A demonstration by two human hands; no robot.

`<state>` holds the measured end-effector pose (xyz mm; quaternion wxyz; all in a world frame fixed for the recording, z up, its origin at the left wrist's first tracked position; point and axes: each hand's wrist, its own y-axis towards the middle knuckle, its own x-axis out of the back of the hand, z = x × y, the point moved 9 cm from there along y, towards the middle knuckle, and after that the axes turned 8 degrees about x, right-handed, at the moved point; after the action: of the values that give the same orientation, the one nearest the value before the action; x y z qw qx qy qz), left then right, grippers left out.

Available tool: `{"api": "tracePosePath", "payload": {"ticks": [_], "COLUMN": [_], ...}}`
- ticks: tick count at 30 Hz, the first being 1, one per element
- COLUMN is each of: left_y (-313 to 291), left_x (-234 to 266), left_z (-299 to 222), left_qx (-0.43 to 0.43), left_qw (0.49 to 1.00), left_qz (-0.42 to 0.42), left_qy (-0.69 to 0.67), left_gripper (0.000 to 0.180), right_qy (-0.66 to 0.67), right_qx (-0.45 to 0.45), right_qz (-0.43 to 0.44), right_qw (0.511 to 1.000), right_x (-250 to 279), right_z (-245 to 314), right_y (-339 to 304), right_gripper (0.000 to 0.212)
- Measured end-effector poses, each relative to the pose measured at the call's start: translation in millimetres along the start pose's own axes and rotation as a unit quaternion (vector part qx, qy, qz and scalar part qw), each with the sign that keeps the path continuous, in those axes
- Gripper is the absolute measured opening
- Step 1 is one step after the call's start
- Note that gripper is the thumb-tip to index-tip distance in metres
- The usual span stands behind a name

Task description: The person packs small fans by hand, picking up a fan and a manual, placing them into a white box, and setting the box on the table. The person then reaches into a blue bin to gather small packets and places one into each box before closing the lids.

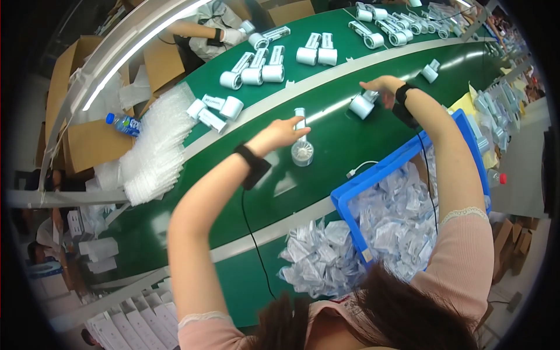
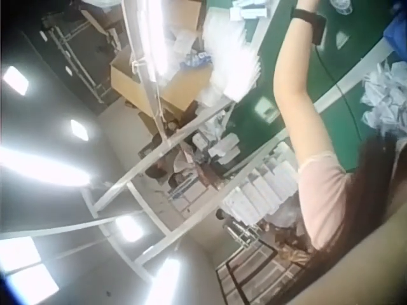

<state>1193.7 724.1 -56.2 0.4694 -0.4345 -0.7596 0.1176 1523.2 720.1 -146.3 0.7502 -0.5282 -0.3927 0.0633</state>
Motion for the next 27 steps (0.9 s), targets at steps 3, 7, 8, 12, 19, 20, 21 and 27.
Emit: {"api": "tracePosePath", "payload": {"ticks": [3,7,8,12,19,20,21,27], "left_y": [58.2,85.1,90.7,100.6,151.8,159.0,165.6,180.2], "left_x": [-34.4,-42.2,-41.4,14.9,82.8,83.1,82.6,90.3], "left_z": [33.0,55.7,53.0,9.5,-9.4,-10.5,-9.9,-4.3], "left_qx": [0.076,-0.057,-0.060,-0.122,-0.069,-0.063,-0.060,-0.032], "left_qw": [0.997,0.990,0.990,0.972,0.926,0.928,0.930,0.931], "left_qz": [0.018,-0.065,-0.062,-0.116,-0.269,-0.276,-0.272,-0.330], "left_qy": [-0.005,0.112,0.110,-0.165,-0.256,-0.240,-0.241,-0.153], "left_gripper": [0.051,0.045,0.045,0.047,0.057,0.057,0.057,0.052], "right_qy": [0.052,0.098,0.097,0.197,0.096,0.085,0.074,-0.027], "right_qx": [0.122,0.141,0.137,0.258,0.280,0.265,0.249,0.297], "right_qz": [-0.057,-0.105,-0.106,-0.173,-0.358,-0.373,-0.388,-0.542], "right_qw": [0.990,0.980,0.980,0.930,0.886,0.885,0.884,0.786], "right_x": [-8.5,-5.3,3.5,88.3,160.2,162.2,162.5,173.7], "right_z": [32.4,58.5,57.0,70.4,127.3,129.3,128.8,141.2], "right_y": [6.7,14.4,15.9,42.1,59.9,68.0,75.2,87.5], "right_gripper": [0.069,0.049,0.049,0.052,0.073,0.070,0.066,0.042]}}
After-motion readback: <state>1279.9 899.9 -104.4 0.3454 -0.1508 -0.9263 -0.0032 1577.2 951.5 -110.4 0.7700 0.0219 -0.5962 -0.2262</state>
